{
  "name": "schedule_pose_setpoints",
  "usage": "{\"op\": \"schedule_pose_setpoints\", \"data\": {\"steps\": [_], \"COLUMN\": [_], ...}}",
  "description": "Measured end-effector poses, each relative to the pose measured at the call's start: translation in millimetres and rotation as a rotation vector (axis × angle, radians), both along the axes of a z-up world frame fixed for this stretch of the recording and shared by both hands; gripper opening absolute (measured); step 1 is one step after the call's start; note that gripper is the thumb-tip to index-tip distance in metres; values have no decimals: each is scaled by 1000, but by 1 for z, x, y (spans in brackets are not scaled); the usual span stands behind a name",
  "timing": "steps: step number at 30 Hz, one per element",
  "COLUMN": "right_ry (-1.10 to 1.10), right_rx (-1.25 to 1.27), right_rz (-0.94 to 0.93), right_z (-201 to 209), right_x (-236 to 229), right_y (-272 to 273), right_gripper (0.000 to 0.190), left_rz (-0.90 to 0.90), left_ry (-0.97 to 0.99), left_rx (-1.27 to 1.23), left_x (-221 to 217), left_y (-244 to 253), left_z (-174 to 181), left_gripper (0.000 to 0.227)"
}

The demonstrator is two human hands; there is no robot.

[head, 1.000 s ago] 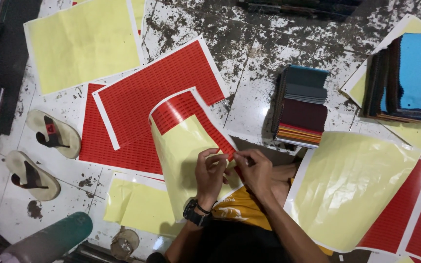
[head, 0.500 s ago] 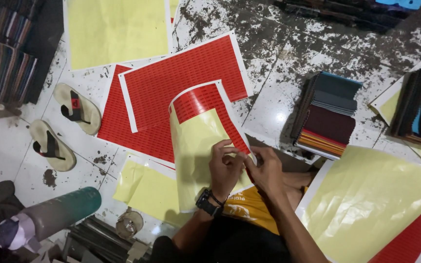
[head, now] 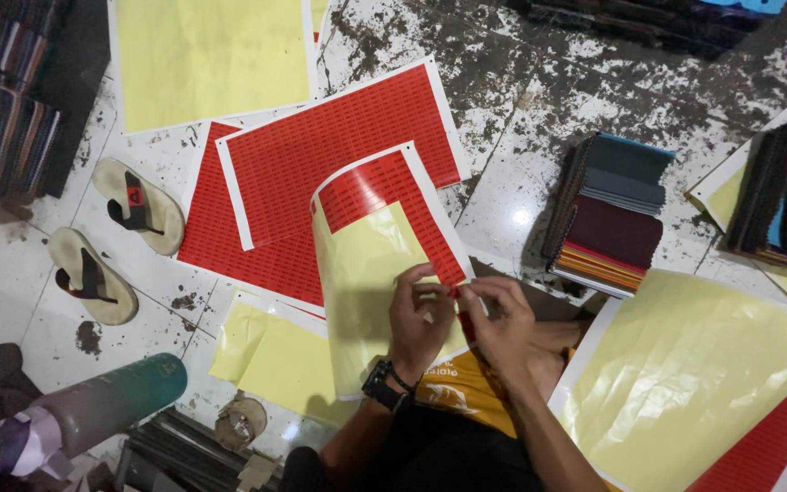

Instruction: The person assembles notebooks by hand, peeling red adhesive strips from yellow backing sheets and applying them to the edges of stacked blue paper. They then insert the prepared stacks into blue covers and arrange the finished notebooks on the floor.

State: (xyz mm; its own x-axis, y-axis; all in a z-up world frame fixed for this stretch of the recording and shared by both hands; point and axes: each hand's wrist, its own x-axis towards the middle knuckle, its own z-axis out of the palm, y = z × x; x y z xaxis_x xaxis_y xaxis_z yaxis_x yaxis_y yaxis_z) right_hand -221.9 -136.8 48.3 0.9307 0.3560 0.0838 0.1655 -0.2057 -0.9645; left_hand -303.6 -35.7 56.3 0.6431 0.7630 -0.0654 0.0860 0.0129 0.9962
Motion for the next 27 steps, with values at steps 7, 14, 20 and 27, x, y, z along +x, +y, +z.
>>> {"op": "schedule_pose_setpoints", "data": {"steps": [7, 14, 20, 27], "right_ry": [257, 71, 43, 261], "right_rx": [26, -357, -253, 138], "right_rz": [169, 155, 47, 242], "right_z": [12, -23, -4, 11], "right_x": [8, 10, 5, 6], "right_y": [-9, 7, 9, -4], "right_gripper": [35, 24, 6, 25], "left_rz": [-5, 54, 52, 31], "left_ry": [-82, -134, -129, -163], "left_rx": [-136, 124, 42, -84], "left_x": [11, 1, 4, 8], "left_y": [3, 7, 11, 7], "left_z": [19, -16, 3, 15], "left_gripper": [60, 56, 58, 62]}}
